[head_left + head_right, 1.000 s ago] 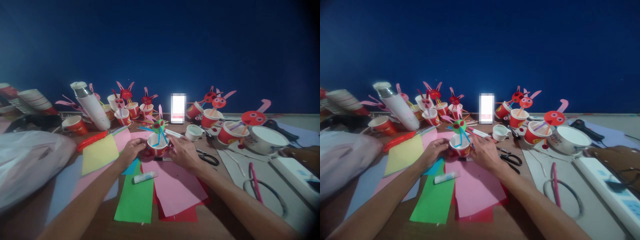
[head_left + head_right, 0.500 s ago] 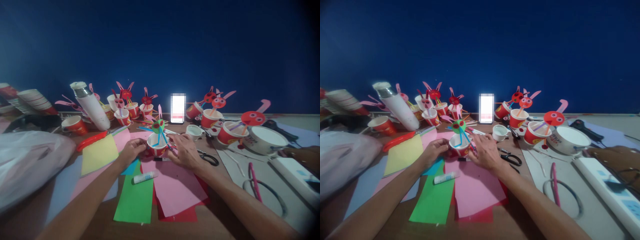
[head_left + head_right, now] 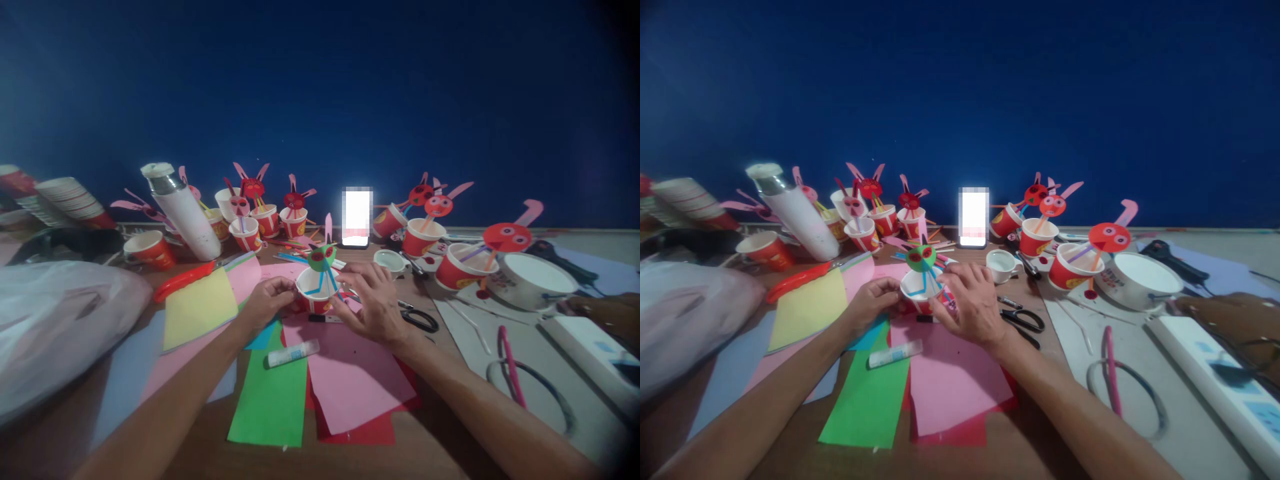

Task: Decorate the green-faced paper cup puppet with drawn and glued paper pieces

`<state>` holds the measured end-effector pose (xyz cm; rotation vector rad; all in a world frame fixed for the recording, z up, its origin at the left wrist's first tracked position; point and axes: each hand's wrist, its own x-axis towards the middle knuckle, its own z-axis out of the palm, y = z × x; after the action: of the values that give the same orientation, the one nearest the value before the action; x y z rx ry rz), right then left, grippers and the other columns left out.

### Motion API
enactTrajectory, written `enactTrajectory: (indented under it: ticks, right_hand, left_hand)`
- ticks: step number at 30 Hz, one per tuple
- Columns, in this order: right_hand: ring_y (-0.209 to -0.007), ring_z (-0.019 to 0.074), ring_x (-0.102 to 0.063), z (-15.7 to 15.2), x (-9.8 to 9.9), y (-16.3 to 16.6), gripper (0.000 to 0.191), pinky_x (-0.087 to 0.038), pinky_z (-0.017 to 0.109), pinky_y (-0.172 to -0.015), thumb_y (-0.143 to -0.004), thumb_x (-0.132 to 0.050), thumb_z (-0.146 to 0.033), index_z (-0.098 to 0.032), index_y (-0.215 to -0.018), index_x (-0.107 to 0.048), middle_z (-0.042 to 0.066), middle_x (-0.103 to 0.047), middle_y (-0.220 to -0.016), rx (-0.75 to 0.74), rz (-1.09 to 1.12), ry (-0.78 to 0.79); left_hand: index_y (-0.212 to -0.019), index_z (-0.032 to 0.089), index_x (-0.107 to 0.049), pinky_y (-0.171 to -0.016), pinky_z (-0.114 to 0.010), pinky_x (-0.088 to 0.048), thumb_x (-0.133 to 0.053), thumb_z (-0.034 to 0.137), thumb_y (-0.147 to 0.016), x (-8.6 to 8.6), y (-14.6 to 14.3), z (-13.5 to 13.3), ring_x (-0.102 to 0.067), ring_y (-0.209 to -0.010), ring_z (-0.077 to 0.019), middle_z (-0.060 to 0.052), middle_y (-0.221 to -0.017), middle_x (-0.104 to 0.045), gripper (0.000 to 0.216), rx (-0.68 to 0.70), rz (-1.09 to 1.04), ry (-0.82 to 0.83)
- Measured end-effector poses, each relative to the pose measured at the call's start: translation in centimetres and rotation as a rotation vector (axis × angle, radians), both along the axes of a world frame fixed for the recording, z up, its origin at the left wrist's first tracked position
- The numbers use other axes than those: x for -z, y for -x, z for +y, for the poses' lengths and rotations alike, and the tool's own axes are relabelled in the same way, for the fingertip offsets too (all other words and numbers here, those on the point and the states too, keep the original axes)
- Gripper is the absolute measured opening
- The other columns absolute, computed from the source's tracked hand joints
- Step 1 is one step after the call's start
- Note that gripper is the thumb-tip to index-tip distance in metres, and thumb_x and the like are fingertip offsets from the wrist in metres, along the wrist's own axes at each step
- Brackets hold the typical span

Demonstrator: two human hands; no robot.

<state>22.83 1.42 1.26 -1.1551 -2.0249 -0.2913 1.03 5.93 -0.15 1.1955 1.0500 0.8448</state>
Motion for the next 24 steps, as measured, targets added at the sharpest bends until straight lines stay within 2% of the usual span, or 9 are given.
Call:
enactTrajectory:
  ticks: [5, 10, 18, 24]
  right_hand:
    - [-0.081, 0.0169, -0.056, -0.8, -0.1, 0.7, 0.014, -0.029, 0.036, -0.078, -0.081, -0.054, -0.033, -0.02, -0.085, -0.057, 0.002, -0.066, -0.085, -0.165, -0.106, -0.044]
    - [-0.075, 0.015, -0.057, -1.0, 0.2, 1.3, 0.013, -0.029, 0.035, -0.075, -0.085, -0.049, -0.028, -0.02, -0.09, -0.058, 0.002, -0.067, -0.091, -0.079, -0.163, -0.018]
    - [-0.093, 0.0169, -0.056, -0.7, -0.2, 1.3, 0.019, -0.032, 0.034, -0.08, -0.086, -0.051, -0.025, -0.02, -0.104, -0.054, 0.004, -0.062, -0.102, -0.037, -0.14, -0.056]
    - [-0.09, 0.019, -0.058, -0.1, 0.4, 1.1, 0.018, -0.034, 0.036, -0.079, -0.085, -0.051, -0.026, -0.017, -0.1, -0.057, 0.007, -0.064, -0.098, 0.02, -0.154, -0.017]
  left_hand:
    - [-0.076, 0.014, -0.055, -0.049, -0.021, -0.044, -0.067, 0.025, -0.063, 0.2, -0.1, -0.1, -0.059, -0.048, -0.0115, 0.0, -0.055, -0.063, 0.021, 0.008, -0.005, 0.003]
    - [-0.076, 0.014, -0.054, -0.046, -0.024, -0.045, -0.067, 0.029, -0.064, 0.1, -0.2, -0.1, -0.057, -0.043, -0.0122, 0.0, -0.052, -0.062, 0.024, 0.024, -0.004, -0.006]
    - [-0.076, 0.015, -0.052, -0.046, -0.024, -0.046, -0.068, 0.03, -0.064, 0.2, -0.3, -0.2, -0.057, -0.042, -0.0117, 0.001, -0.051, -0.062, 0.025, 0.034, -0.017, -0.003]
    - [-0.076, 0.014, -0.055, -0.045, -0.022, -0.044, -0.068, 0.029, -0.062, 0.4, -0.5, -0.1, -0.057, -0.044, -0.0115, 0.001, -0.051, -0.061, 0.025, 0.036, -0.015, 0.004]
